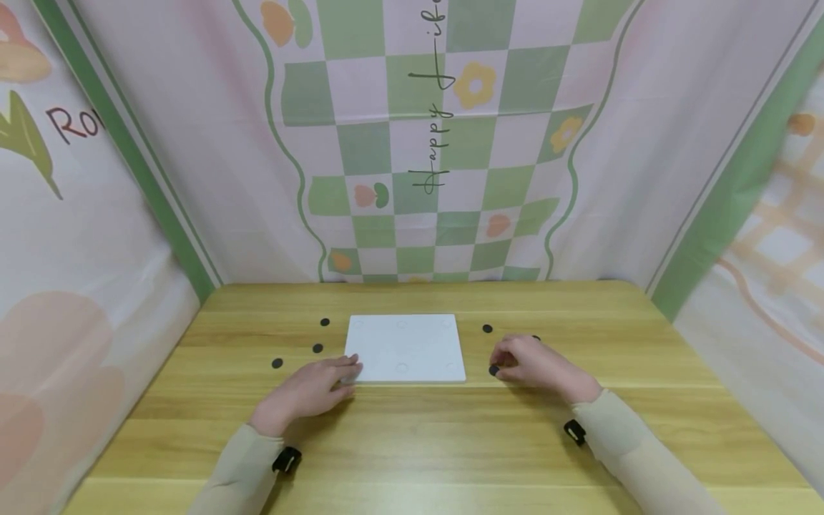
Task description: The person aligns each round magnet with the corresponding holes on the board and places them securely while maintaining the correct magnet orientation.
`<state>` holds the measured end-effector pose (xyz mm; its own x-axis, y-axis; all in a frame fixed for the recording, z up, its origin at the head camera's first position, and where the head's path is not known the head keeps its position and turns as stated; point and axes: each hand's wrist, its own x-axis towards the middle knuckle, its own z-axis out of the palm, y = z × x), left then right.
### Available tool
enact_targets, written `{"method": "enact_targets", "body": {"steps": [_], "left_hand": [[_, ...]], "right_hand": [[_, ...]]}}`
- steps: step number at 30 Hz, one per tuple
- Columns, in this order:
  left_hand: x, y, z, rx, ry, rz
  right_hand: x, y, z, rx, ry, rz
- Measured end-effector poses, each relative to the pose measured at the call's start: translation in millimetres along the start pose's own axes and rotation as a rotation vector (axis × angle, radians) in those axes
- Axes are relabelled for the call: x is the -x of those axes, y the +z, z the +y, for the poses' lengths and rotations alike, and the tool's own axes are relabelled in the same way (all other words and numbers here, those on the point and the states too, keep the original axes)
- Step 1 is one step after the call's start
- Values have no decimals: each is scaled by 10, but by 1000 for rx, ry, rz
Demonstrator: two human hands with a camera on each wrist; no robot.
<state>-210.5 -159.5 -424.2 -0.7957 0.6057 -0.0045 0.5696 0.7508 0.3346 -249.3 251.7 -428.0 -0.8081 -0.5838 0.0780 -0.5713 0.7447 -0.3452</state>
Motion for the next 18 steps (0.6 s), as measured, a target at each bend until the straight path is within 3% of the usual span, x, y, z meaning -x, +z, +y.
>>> {"method": "enact_targets", "body": {"steps": [18], "left_hand": [[0, 1, -3, 8, -5, 0]], "right_hand": [[-43, -10, 16, -5, -3, -17]]}}
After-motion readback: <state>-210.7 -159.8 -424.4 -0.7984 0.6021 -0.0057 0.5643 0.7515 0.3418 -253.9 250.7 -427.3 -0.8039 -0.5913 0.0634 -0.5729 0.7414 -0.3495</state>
